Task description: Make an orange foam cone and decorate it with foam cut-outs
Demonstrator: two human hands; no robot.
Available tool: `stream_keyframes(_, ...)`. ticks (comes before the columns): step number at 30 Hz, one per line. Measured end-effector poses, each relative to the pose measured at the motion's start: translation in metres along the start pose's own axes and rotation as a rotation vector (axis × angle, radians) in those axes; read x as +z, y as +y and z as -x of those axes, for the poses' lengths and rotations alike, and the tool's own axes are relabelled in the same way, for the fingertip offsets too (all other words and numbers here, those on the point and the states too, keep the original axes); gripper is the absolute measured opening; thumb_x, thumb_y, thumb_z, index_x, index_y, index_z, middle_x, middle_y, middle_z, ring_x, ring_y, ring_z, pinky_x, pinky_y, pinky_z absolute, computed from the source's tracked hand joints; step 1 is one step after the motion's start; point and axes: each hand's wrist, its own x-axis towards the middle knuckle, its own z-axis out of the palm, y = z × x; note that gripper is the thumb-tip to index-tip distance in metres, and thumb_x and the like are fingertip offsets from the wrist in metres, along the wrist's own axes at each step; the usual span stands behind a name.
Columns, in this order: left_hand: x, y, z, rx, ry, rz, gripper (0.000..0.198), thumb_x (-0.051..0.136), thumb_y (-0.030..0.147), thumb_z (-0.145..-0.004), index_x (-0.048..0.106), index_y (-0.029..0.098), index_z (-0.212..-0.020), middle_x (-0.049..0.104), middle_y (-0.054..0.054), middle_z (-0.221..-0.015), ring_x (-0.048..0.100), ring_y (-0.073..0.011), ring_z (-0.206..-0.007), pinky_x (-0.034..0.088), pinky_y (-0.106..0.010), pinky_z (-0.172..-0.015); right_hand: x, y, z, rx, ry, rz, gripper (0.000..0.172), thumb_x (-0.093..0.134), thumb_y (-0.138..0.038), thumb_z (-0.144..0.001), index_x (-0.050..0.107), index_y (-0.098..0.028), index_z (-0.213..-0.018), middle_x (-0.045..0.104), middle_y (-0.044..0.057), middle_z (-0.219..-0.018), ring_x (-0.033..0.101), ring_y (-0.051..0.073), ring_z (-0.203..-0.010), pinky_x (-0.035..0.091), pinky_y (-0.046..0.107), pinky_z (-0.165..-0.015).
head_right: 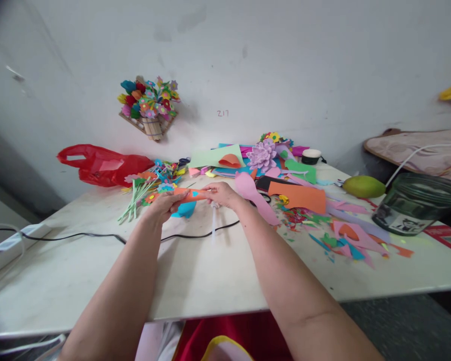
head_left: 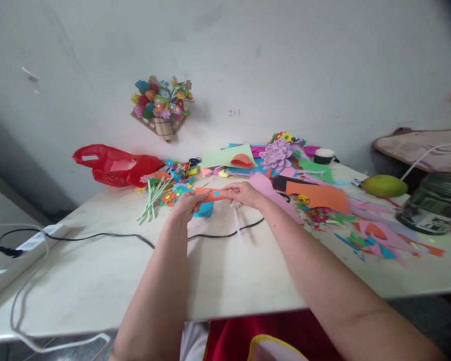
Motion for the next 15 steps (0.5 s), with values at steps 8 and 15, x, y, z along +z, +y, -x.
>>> stream_keyframes(8,0.0046,0.0003,-0.0022,0.044,0.062,0.087,0.035,0.079,0.04,-0.051,0.056,0.015,-0.061,0.039,0.006,-0.039,0.035,-0.0051,-0.031,0.017,-0.02,-0.031,-0.0094,0.0062,-0.0029,-0.041,0.196,-0.304,0.035,0.068,-0.042,-0.068,0.065,-0.012,-0.084,0.062,0.001,-0.061,0.042,0.004,-0.038,0.036,0.017,-0.035)
stream_keyframes(15,0.0084,0.0,-0.0015,0.022,0.095,0.097,0.037,0.074,0.048,-0.055,0.057,0.016,-0.061,0.039,0.005,-0.037,0.034,-0.0058,-0.03,0.017,-0.021,-0.032,-0.0071,0.0066,-0.0034,-0.032,0.248,-0.327,0.036,0.07,-0.044,-0.065,0.065,-0.012,-0.078,0.063,0.002,-0.061,0.043,0.004,-0.038,0.036,0.017,-0.034)
